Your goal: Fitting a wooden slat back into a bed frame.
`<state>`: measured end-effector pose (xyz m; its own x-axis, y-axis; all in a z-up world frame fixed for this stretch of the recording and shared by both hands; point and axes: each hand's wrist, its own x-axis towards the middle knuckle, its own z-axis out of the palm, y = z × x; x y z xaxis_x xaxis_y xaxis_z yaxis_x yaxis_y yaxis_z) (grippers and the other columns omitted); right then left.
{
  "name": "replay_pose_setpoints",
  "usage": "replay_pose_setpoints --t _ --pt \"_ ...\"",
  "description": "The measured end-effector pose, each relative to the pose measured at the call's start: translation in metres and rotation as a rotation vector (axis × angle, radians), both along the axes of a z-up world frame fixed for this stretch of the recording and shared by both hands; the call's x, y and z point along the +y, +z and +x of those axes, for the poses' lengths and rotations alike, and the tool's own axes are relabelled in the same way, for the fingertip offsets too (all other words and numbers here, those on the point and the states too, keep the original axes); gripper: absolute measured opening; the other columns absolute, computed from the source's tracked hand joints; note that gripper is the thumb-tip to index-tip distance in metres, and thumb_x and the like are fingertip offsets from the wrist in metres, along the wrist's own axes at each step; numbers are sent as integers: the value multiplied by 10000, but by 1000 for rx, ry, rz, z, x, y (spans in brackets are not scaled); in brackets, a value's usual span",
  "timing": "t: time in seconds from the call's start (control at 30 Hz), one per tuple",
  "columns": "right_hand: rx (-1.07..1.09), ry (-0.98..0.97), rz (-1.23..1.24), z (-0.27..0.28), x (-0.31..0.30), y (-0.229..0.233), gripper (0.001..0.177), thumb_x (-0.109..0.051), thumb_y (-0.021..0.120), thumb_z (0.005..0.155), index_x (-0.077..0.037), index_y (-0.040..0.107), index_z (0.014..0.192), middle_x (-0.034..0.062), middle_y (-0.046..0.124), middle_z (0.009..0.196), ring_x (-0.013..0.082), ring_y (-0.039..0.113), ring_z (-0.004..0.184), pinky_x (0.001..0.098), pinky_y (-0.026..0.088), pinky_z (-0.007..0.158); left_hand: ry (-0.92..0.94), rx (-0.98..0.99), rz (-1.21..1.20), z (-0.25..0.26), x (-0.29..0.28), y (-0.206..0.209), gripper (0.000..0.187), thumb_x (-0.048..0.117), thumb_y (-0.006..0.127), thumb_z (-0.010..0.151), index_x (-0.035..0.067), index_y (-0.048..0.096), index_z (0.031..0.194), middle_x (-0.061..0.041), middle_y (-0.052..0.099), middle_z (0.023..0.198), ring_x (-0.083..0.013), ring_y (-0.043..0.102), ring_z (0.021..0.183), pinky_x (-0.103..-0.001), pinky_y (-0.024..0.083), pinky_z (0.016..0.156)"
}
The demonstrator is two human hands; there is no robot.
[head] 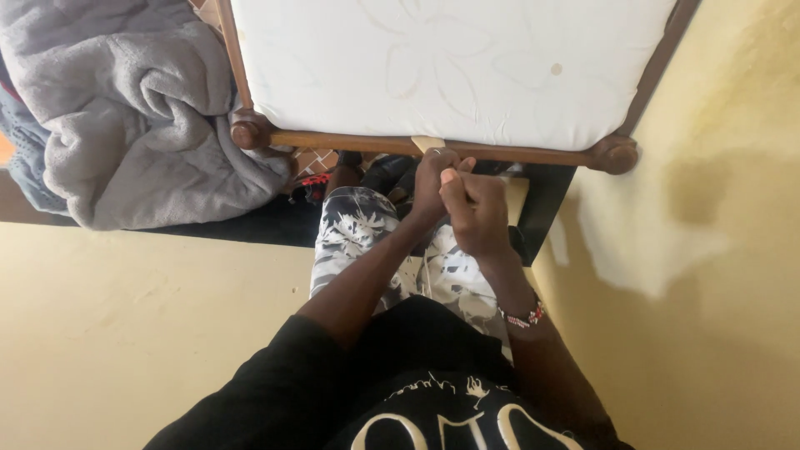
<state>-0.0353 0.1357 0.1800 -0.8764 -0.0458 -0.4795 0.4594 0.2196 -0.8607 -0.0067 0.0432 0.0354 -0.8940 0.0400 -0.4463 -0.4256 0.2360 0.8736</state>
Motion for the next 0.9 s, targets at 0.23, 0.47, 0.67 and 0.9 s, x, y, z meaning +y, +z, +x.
replay_pose_setpoints --t 0.23,0.47,0.67,0.9 --pt "-34 -90 -67 6 13 -35 483 -188 571 1056 17 541 619 17 507 543 73 431 506 300 327 489 -235 87 -91 0 6 -31 434 316 721 956 22 590 665 -142 611 694 -331 547 745 -463 447 744" --pt "51 -93 -59 5 3 -13 422 -154 529 1050 -16 569 654 0 531 568 63 466 521 272 359 501 -306 -51 -131 -17 -7 4 408 383 680 936 31 646 731 -141 654 781 -329 620 829 -467 491 713" --pt "44 -202 -242 10 17 -38 457 -90 518 1085 -69 445 634 1 481 637 97 455 606 287 431 633 -400 47 -104 -9 -9 -45 222 299 750 762 91 742 840 -130 707 877 -319 641 865 -447 530 764" --pt "114 -110 -104 24 -45 -7 387 -118 533 1037 -11 515 666 0 490 625 84 417 576 283 332 561 -376 168 -12 8 -58 -39 316 361 776 818 63 671 808 -141 695 905 -319 646 910 -435 532 792"
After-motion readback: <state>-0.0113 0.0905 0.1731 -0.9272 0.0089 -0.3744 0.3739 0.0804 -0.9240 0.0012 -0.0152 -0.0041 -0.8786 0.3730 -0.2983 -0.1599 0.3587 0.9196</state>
